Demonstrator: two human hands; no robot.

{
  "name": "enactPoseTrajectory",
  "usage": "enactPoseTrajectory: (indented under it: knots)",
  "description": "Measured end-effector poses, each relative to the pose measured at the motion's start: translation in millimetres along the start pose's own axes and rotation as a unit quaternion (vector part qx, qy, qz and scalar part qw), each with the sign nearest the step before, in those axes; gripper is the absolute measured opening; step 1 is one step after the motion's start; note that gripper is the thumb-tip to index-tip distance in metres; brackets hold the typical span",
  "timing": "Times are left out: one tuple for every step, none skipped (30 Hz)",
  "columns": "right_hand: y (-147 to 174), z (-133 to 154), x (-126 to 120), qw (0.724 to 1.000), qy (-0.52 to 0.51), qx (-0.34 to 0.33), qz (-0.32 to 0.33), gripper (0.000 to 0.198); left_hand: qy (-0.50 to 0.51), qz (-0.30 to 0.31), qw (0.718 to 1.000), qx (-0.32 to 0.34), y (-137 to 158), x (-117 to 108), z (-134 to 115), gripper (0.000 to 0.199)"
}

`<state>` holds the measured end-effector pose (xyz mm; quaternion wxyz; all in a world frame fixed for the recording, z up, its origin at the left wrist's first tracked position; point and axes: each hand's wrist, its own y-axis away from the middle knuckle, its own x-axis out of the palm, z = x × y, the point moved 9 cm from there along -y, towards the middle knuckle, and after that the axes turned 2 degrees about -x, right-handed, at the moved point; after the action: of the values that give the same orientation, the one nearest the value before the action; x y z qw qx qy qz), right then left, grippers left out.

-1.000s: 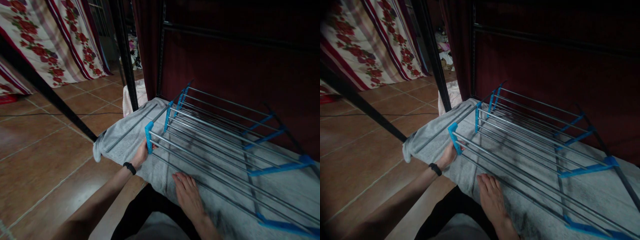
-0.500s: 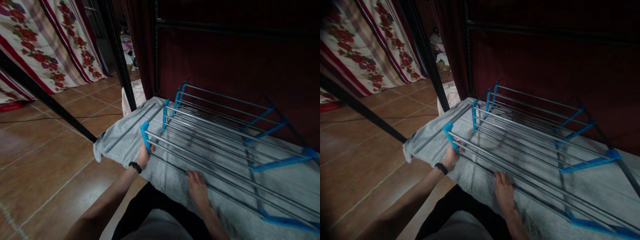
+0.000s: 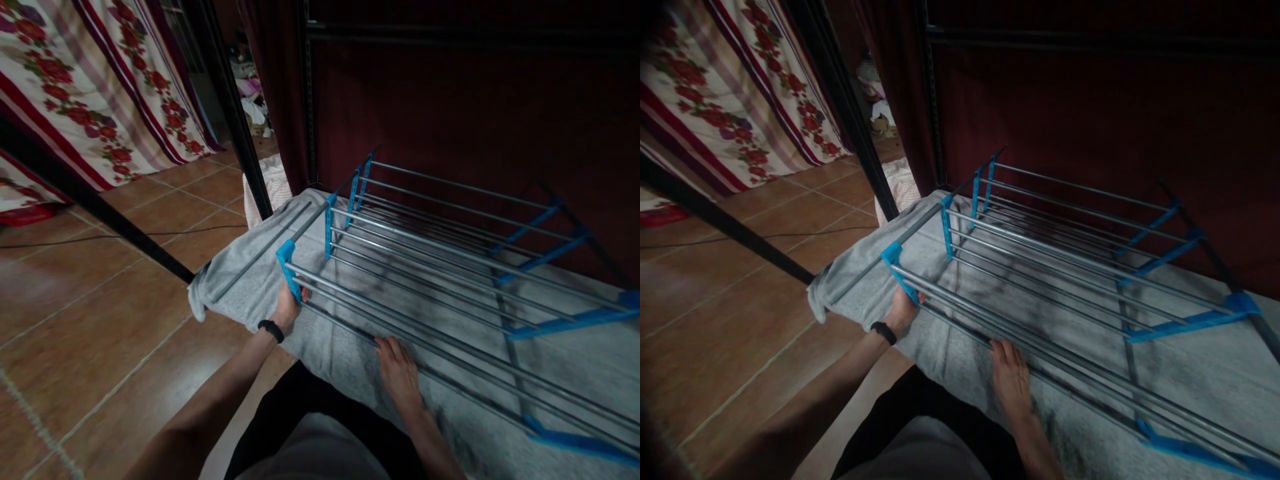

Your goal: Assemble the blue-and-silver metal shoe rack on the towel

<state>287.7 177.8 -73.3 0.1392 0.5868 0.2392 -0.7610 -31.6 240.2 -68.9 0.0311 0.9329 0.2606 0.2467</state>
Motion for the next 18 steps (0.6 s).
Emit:
enactPoseTrajectory:
  knots:
    - [-0.1, 0.1, -0.2, 1.000, 0.001, 0.000, 0.000, 0.032, -0.002, -0.001, 1.000, 0.001, 0.6, -0.1, 0.0, 0.042]
    - [-0.2, 0.4, -0.6, 1.000, 0.002, -0.001, 0.001, 0.032, -0.004, -0.002, 1.000, 0.002, 1.1, -0.2, -0.2, 0.043]
    - [-0.4, 0.9, -1.1, 1.000, 0.004, -0.002, 0.001, 0.032, -0.005, -0.003, 1.000, 0.004, 1.6, -0.1, -0.5, 0.044]
    - [-0.8, 1.2, -1.7, 1.000, 0.004, -0.002, 0.002, 0.032, -0.006, -0.003, 1.000, 0.006, 2.0, 0.0, -0.8, 0.045]
    - [-1.1, 1.5, -2.2, 1.000, 0.003, -0.002, 0.003, 0.032, -0.006, -0.003, 1.000, 0.008, 2.3, 0.1, -1.1, 0.045]
    - [-1.5, 1.6, -2.8, 1.000, -0.001, -0.002, 0.004, 0.032, -0.006, -0.002, 1.000, 0.010, 2.4, 0.3, -1.3, 0.045]
    - [-1.9, 1.4, -3.1, 1.000, -0.005, -0.002, 0.007, 0.033, -0.005, 0.000, 1.000, 0.011, 2.4, 0.5, -1.4, 0.045]
    - [-2.3, 1.0, -3.4, 1.000, -0.010, -0.001, 0.009, 0.033, -0.006, 0.001, 1.000, 0.012, 2.2, 0.6, -1.3, 0.046]
    - [-2.6, 0.3, -3.4, 1.000, -0.015, 0.000, 0.012, 0.033, -0.006, 0.002, 1.000, 0.012, 1.9, 0.6, -1.1, 0.047]
    - [-3.0, -0.2, -3.2, 1.000, -0.020, 0.000, 0.015, 0.033, -0.007, 0.002, 1.000, 0.012, 1.6, 0.3, -0.9, 0.048]
    - [-3.3, -0.8, -2.9, 1.000, -0.023, -0.001, 0.018, 0.034, -0.008, 0.002, 1.000, 0.012, 1.1, 0.1, -0.7, 0.050]
    - [-3.5, -1.2, -2.5, 0.999, -0.025, -0.002, 0.021, 0.035, -0.008, 0.001, 1.000, 0.012, 0.8, -0.2, -0.5, 0.052]
    - [-3.7, -1.7, -2.1, 0.999, -0.026, -0.003, 0.022, 0.035, -0.008, 0.001, 1.000, 0.013, 0.4, -0.2, -0.5, 0.053]
    - [-3.9, -2.0, -1.6, 0.999, -0.024, -0.004, 0.023, 0.036, -0.008, 0.001, 1.000, 0.014, 0.2, 0.1, -0.6, 0.054]
    - [-4.1, -2.3, -1.1, 0.999, -0.022, -0.004, 0.025, 0.036, -0.007, 0.002, 1.000, 0.015, 0.1, 0.6, -0.8, 0.055]
    - [-4.3, -2.5, -0.4, 0.999, -0.020, -0.003, 0.027, 0.035, -0.006, 0.003, 1.000, 0.017, 0.1, 1.2, -1.1, 0.054]
    - [-4.5, -2.8, 0.3, 0.999, -0.019, -0.001, 0.030, 0.035, -0.004, 0.002, 1.000, 0.019, 0.2, 1.7, -1.4, 0.054]
    - [-4.8, -2.8, 1.1, 0.999, -0.019, 0.001, 0.033, 0.035, -0.001, 0.001, 1.000, 0.021, 0.2, 2.1, -1.7, 0.053]
